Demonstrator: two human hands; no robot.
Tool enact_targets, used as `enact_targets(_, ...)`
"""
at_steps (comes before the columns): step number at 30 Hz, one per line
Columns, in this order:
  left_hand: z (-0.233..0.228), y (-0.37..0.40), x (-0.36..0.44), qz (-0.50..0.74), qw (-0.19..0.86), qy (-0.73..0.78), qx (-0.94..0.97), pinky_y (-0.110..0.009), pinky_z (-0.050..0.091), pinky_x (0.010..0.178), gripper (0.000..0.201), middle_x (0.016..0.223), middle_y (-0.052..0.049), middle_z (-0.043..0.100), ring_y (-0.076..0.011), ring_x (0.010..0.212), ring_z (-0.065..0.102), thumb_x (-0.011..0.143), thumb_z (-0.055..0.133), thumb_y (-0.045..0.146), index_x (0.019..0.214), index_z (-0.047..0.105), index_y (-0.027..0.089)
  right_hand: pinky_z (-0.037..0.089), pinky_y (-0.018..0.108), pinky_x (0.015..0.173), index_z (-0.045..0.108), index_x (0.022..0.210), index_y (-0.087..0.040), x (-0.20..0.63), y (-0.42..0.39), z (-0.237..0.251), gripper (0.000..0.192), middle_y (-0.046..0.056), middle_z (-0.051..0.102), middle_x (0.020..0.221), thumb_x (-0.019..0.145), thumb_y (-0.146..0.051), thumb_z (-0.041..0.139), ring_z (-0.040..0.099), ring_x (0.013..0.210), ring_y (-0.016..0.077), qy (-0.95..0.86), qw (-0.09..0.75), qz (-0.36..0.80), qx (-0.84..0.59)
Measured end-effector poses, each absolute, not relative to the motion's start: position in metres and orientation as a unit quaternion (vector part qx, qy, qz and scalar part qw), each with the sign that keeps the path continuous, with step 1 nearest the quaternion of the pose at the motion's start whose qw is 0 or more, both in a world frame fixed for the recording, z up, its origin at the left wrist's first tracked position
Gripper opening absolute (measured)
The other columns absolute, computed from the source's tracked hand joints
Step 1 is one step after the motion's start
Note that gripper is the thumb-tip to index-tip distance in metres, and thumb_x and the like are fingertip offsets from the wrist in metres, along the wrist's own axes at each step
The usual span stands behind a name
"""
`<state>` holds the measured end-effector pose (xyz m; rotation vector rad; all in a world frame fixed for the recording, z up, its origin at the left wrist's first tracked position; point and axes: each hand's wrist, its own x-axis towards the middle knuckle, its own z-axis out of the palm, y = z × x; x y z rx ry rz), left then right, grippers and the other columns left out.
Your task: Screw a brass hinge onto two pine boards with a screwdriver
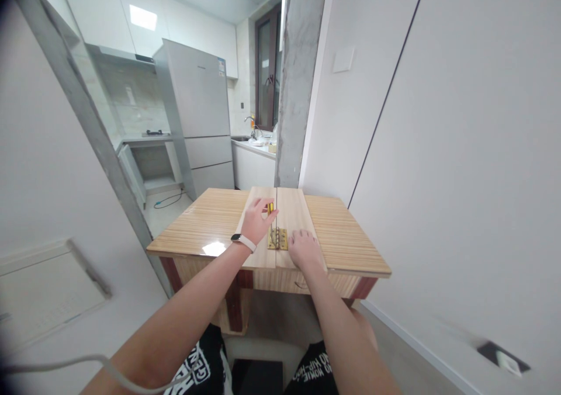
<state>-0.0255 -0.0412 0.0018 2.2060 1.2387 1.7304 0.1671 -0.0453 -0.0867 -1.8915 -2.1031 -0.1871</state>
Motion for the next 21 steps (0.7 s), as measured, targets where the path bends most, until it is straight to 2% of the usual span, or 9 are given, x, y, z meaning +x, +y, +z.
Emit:
enact_targets(3,0.0040,-0.0406,-0.0277,0.564,0.031,0.428,0.706,-0.037,0.057,0.087,0.025,0.107,-0.006,0.062,-0.0193,0.091,0.066,0.089,0.072,0.024,0.113,0.067,0.023,0.033,0.038,0.099,0.065,0.120,-0.023,0.1663,-0.0451,-0.0873,0.041,0.013,0.062,0.123,0.105,-0.044,0.034,0.050,0.119,0.0258,-0.731,0.152,-0.063,-0.662)
enact_targets(8,0.0036,-0.0404,-0.0280,0.565,0.026,0.449,0.691,-0.036,0.056,0.084,0.021,0.100,-0.005,0.060,-0.0181,0.083,0.064,0.090,0.070,0.023,0.111,0.067,0.023,0.033,0.038,0.099,0.065,0.119,-0.023,0.1664,-0.0442,-0.0885,0.040,0.013,0.062,0.122,0.105,-0.043,0.034,0.049,0.119,0.0260,-0.732,0.149,-0.065,-0.662)
enact_targets(18,-0.0009,-0.0378,-0.0242,0.572,0.072,0.398,0.713,-0.039,0.056,0.092,0.032,0.117,-0.009,0.065,-0.0220,0.104,0.065,0.094,0.057,0.012,0.124,0.060,0.022,0.033,0.039,0.098,0.065,0.118,-0.023,0.1675,-0.0437,-0.0887,0.043,0.013,0.062,0.122,0.106,-0.045,0.031,0.049,0.119,0.0265,-0.735,0.139,-0.067,-0.661)
enact_targets(21,-0.0006,-0.0374,-0.0251,0.572,0.075,0.383,0.721,-0.039,0.057,0.093,0.033,0.118,-0.009,0.065,-0.0212,0.104,0.065,0.095,0.055,0.012,0.126,0.060,0.022,0.033,0.039,0.097,0.065,0.118,-0.023,0.1678,-0.0438,-0.0893,0.043,0.013,0.061,0.122,0.106,-0.045,0.030,0.048,0.119,0.0266,-0.735,0.142,-0.067,-0.660)
